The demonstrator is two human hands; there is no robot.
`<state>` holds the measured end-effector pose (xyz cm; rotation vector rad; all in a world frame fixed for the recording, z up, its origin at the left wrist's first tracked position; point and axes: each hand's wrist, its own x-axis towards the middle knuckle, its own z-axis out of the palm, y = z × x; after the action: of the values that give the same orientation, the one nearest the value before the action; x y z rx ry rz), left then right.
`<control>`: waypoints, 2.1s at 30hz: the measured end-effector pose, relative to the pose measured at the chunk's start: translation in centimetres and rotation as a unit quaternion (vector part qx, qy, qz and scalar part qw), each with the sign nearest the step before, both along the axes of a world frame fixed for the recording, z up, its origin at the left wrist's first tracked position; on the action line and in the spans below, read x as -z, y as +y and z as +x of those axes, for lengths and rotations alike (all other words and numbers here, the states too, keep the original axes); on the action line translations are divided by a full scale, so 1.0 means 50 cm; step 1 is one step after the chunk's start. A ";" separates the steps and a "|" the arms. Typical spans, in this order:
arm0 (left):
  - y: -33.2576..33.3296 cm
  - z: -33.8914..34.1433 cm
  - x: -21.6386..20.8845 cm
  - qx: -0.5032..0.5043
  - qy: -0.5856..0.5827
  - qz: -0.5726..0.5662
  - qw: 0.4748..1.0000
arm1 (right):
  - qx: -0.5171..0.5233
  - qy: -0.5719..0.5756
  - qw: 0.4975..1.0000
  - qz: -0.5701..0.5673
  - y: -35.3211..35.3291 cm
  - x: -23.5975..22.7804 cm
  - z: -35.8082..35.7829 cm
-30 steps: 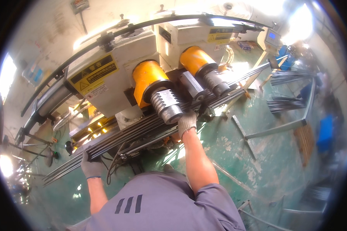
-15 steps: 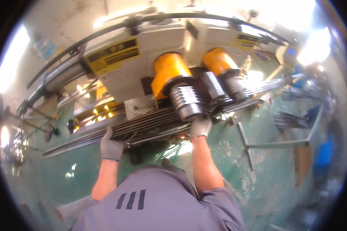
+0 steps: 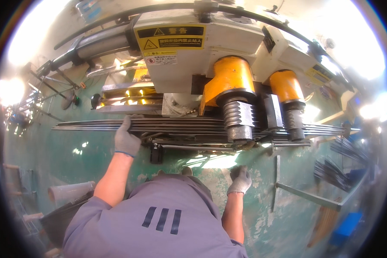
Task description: The person feeds several metal tubes into a fabrication machine's rollers, retrieves the bent tubes, and carries them to a storage rack. This cycle is repeated several times throughout the clip.
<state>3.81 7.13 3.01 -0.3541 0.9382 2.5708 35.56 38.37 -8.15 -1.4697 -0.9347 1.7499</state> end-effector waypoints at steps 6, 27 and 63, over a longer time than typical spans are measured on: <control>0.070 0.046 0.009 0.042 -0.049 0.051 0.997 | -0.114 -0.007 0.993 0.033 -0.010 -0.027 -0.111; -0.859 -0.349 0.048 -0.285 -0.007 -0.082 0.955 | -0.081 -0.364 0.925 -0.077 -0.127 0.295 0.180; -0.782 -0.311 0.073 -0.234 0.047 -0.214 0.947 | -0.263 -0.270 0.926 -0.024 -0.058 0.214 0.014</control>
<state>-11.75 -31.95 -0.63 -0.6445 1.6252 2.7928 36.26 35.49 -18.84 -1.9075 -1.7112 1.7485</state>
